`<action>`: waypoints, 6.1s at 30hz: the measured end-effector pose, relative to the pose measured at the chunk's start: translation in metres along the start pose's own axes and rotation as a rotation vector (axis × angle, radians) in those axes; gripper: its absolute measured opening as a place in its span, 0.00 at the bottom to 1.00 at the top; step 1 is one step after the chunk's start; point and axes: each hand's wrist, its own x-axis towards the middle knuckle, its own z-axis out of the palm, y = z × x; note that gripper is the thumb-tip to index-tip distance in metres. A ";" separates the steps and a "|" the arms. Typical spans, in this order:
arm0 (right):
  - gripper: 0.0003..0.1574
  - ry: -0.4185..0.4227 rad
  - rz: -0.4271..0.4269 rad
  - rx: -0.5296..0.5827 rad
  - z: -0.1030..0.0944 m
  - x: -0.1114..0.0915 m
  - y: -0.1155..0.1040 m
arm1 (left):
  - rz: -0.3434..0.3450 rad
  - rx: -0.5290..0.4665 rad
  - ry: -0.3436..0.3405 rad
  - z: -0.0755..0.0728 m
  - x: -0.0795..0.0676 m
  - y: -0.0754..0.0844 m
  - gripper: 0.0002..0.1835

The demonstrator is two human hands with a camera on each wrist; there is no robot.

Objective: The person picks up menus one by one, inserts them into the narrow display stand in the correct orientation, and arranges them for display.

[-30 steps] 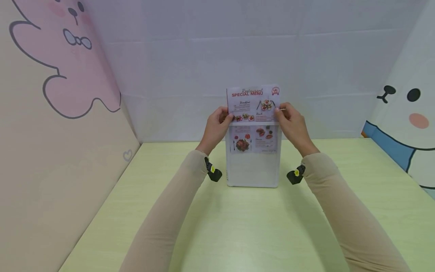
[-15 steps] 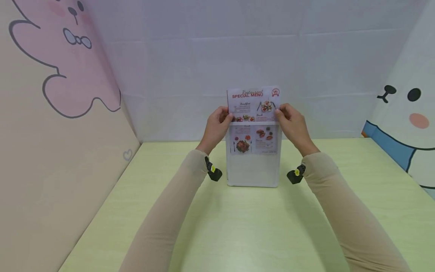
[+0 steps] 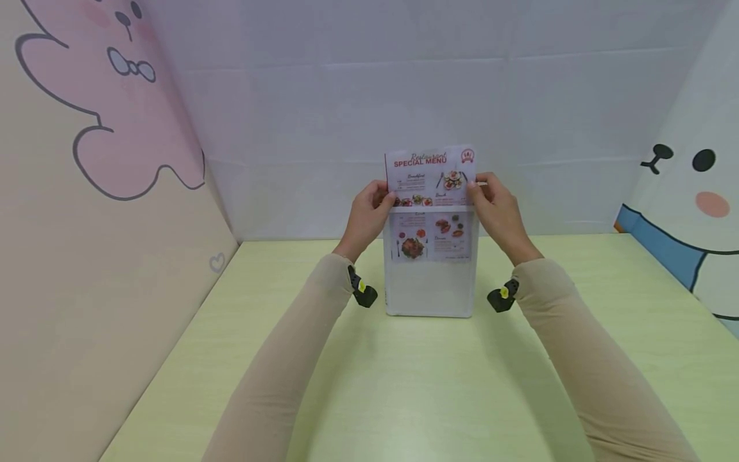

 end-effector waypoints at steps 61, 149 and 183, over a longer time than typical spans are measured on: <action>0.20 0.053 -0.048 -0.080 0.005 0.002 0.002 | -0.027 -0.033 -0.008 -0.001 -0.005 0.011 0.10; 0.25 0.049 -0.035 -0.065 0.009 -0.001 0.004 | -0.014 -0.019 -0.013 0.000 -0.001 0.000 0.11; 0.21 0.079 -0.038 -0.080 0.009 -0.001 0.001 | -0.006 -0.003 -0.018 -0.004 -0.018 0.032 0.12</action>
